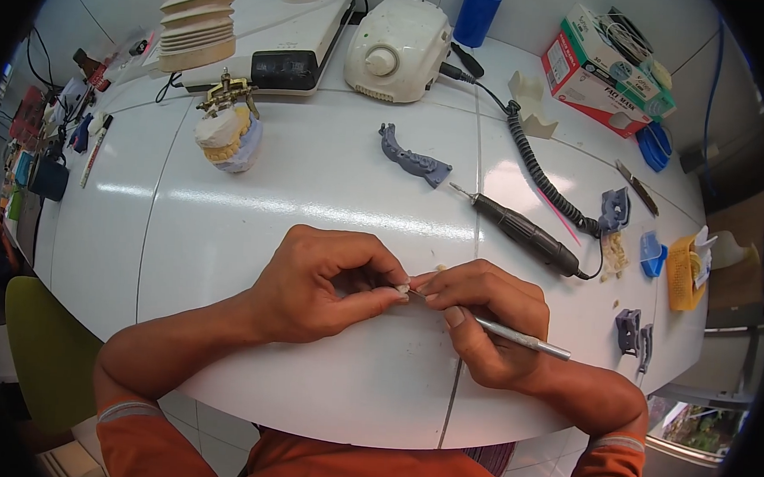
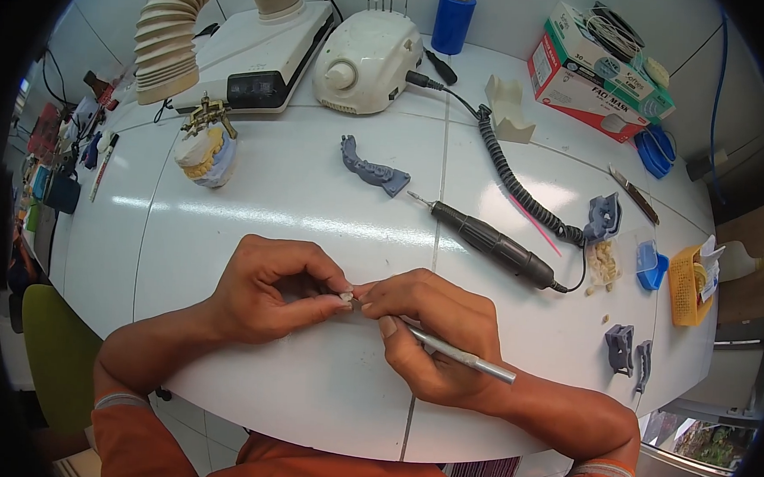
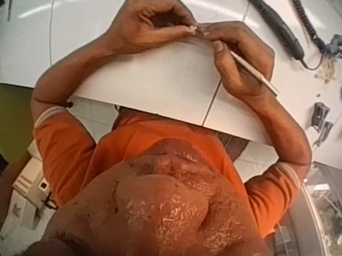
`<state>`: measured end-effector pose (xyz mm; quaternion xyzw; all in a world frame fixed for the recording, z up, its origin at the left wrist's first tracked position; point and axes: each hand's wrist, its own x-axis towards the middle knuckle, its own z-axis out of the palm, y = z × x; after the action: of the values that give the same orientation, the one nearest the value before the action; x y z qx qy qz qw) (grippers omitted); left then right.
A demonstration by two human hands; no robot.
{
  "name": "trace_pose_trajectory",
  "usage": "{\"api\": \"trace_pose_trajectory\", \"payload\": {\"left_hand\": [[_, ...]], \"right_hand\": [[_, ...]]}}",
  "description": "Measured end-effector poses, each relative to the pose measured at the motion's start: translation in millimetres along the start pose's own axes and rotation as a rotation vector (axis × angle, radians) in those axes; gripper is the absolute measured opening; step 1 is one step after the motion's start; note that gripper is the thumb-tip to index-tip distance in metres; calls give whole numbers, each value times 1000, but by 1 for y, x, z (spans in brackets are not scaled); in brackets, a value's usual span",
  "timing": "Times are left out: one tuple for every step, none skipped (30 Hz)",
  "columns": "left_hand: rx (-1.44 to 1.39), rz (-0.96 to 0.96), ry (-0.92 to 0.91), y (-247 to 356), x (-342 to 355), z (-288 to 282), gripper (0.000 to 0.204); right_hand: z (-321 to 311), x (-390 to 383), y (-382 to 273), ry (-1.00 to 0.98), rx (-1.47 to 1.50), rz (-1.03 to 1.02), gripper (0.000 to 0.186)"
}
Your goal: The recorder is using a craft knife to trim and shape a small prosthetic tooth at a dental lab bench.
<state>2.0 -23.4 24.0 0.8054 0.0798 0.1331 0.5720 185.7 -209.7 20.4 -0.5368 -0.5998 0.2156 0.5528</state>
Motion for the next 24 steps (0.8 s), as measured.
{"api": "trace_pose_trajectory", "payload": {"left_hand": [[6, -12, -3, 1, 0, 0, 12], [8, -13, -2, -1, 0, 1, 12], [-16, 9, 22, -4, -1, 3, 12], [-39, 31, 46, -5, -2, 3, 13], [-37, 29, 46, -4, -3, 3, 13], [-36, 19, 57, -3, -3, 2, 13], [-35, 8, 68, -3, -3, 0, 14], [-33, 7, 69, -6, -4, 1, 14], [-66, 16, 106, -12, -6, 3, 16], [-99, 24, 144, -15, -7, 3, 18], [-97, 19, 146, -15, -7, 2, 18], [-16, 15, 139, -13, -8, 0, 18], [65, 10, 132, -12, -8, -2, 19], [66, 1, 132, -10, -8, -3, 19], [178, 33, 128, -7, -7, -4, 19], [290, 66, 122, -5, -6, -4, 19], [286, 55, 119, -3, -5, -4, 19], [308, 16, 114, -1, -5, -4, 19], [329, -23, 109, 0, -5, -4, 19], [325, -32, 104, -1, -5, -4, 19], [318, -43, 100, -2, -5, -5, 19], [313, -54, 95, -3, -6, -6, 19], [313, -62, 92, -2, -6, -8, 19], [305, -77, 75, -2, -5, -9, 20]], "right_hand": [[0, 1, -1, 0, 1, -1, 19], [0, 2, -2, -13, -14, 12, 19], [1, 3, -3, -26, -28, 25, 18], [0, 3, -3, -26, -26, 24, 18], [-1, 1, -3, -22, -7, 28, 18], [-2, 1, -3, -18, 10, 31, 18], [-1, 0, -2, -18, 12, 29, 18], [0, -3, 0, 26, 54, 22, 18], [2, -4, 2, 68, 98, 16, 19], [2, -5, 3, 66, 103, 15, 19], [2, -6, 4, 72, 86, 28, 18], [3, -5, 4, 78, 70, 43, 17], [3, -4, 1, 77, 77, 47, 17], [3, -2, -3, 90, 93, 114, 17], [4, -2, -5, 102, 107, 185, 18], [5, -3, -3, 100, 115, 194, 18], [5, -4, 0, 111, 168, 229, 23], [6, -5, 1, 121, 220, 265, 27], [6, -5, 1, 121, 226, 276, 27], [6, -6, 1, 124, 206, 279, 29], [7, -6, 2, 127, 189, 279, 31], [6, -5, 2, 127, 196, 285, 31], [3, -3, 2, 93, 132, 249, 30], [0, -1, 2, 59, 63, 211, 29]]}}
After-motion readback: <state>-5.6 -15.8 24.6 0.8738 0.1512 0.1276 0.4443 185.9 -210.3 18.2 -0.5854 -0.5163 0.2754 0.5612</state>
